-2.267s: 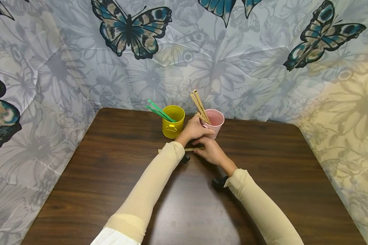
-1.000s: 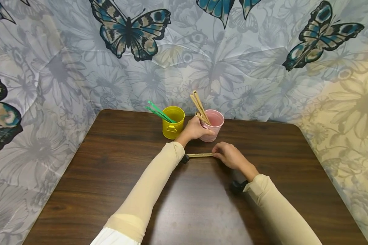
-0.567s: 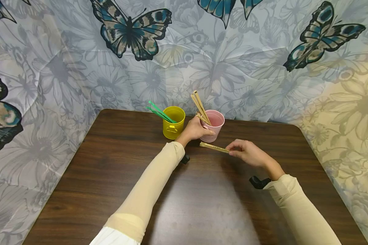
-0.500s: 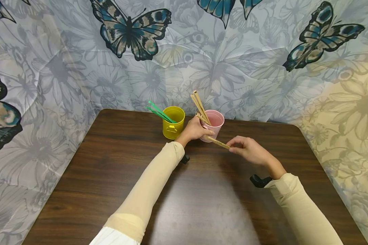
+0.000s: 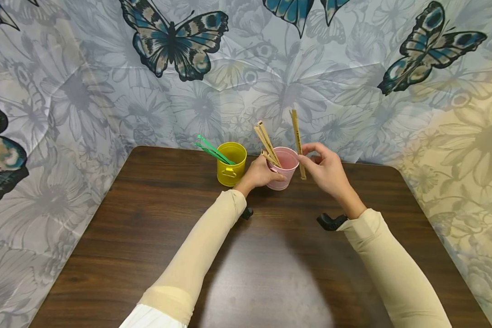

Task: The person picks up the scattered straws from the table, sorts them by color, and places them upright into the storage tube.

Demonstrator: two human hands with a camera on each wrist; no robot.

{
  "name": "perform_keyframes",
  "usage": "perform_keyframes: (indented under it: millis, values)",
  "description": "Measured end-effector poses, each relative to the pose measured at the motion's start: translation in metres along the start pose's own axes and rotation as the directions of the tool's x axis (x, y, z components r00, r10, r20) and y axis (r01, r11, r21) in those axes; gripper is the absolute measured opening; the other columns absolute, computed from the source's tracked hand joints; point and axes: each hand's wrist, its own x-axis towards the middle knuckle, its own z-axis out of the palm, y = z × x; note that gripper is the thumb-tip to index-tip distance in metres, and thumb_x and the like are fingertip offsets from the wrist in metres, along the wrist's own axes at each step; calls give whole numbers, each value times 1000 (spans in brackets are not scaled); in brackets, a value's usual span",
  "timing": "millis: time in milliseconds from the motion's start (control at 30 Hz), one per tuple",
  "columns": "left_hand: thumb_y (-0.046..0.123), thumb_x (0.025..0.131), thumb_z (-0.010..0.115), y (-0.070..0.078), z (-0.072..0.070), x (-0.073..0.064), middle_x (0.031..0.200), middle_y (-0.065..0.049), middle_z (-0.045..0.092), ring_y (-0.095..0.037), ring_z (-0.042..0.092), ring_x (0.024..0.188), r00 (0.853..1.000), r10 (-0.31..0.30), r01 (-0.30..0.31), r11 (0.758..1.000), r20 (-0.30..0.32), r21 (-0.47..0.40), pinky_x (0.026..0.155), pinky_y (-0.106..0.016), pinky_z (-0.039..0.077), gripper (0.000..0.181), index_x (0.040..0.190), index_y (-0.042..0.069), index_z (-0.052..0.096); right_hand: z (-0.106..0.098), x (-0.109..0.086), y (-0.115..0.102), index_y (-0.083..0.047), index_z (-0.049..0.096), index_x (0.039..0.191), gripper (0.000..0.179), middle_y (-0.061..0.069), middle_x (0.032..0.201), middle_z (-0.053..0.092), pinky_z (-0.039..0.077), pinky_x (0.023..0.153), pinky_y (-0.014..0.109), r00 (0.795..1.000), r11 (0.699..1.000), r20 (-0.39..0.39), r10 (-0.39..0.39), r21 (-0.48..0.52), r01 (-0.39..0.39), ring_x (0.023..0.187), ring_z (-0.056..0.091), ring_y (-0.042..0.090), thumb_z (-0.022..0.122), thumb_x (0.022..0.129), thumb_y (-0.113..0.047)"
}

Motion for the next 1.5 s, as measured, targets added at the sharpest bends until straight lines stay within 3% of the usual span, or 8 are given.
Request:
perform_keyframes:
  millis: [200, 433, 600, 767, 933, 1200, 1367, 1500]
  values:
    - [19, 74, 93, 1, -1, 0, 129, -6, 65, -21, 63, 118, 1000, 7, -7, 1000, 17, 0, 105, -36, 53, 77, 139, 11, 52, 9, 22, -10, 2, 66, 117, 20, 4, 103, 61, 32, 44, 20, 1000, 1000, -20, -5, 25, 6, 47, 40, 3, 66, 99, -7]
    - [20, 75, 92, 1, -5, 0, 134, -8, 62, -23, 61, 122, 999, 30, -29, 1000, 34, -9, 108, -39, 50, 80, 142, 11, 47, 22, 38, -19, -2, 66, 119, 22, 9, 106, 63, 35, 46, 18, 1000, 998, 4, -6, 66, 6, 51, 48, 4, 66, 100, -13]
    - [26, 75, 92, 0, -6, -1, 135, -6, 62, -23, 60, 126, 1000, 0, -1, 999, 20, 33, 110, -41, 49, 84, 144, 12, 46, 39, 44, -2, -7, 68, 116, 19, 10, 107, 69, 36, 46, 20, 1000, 1000, -7, -1, -31, 1, 53, 49, 10, 68, 99, -17]
    - [26, 75, 93, 1, -4, -2, 135, -4, 64, -21, 61, 126, 1000, 1, -2, 1000, 5, 30, 110, -37, 49, 83, 144, 17, 48, 53, 43, 13, -6, 72, 109, 17, 12, 103, 74, 46, 60, 25, 997, 986, -41, 58, -154, -63, 73, 62, 19, 73, 94, -14]
    - [18, 77, 90, 1, -3, 0, 133, -5, 66, -21, 63, 122, 997, 67, -66, 997, 25, -34, 108, -34, 50, 68, 137, 14, 57, 58, 40, 20, -4, 73, 110, 19, 16, 105, 76, 55, 80, 43, 988, 961, -17, 152, -231, -152, 96, 71, 33, 70, 94, -15]
    - [18, 77, 90, -2, -6, 2, 133, -6, 66, -20, 63, 122, 998, 49, -49, 999, 45, -8, 108, -33, 50, 71, 139, 15, 55, 56, 36, 22, -6, 71, 118, 26, 15, 111, 73, 54, 90, 51, 979, 952, 14, 202, -237, -193, 107, 67, 36, 69, 94, -16]
    - [17, 76, 90, -4, -7, 2, 134, -8, 65, -23, 63, 123, 999, 24, -24, 999, 27, 22, 108, -36, 50, 75, 141, 14, 52, 54, 24, 19, -4, 70, 118, 26, 15, 107, 71, 50, 77, 40, 989, 965, -11, 149, -215, -148, 91, 63, 32, 68, 94, -14]
    - [21, 78, 89, -5, -2, -2, 139, -8, 61, -23, 61, 127, 1000, 11, -12, 995, 9, 96, 110, -37, 50, 80, 145, 14, 47, 52, 5, 20, -3, 70, 116, 22, 14, 103, 72, 44, 65, 26, 993, 972, -26, 115, -203, -118, 76, 57, 23, 67, 96, -12]
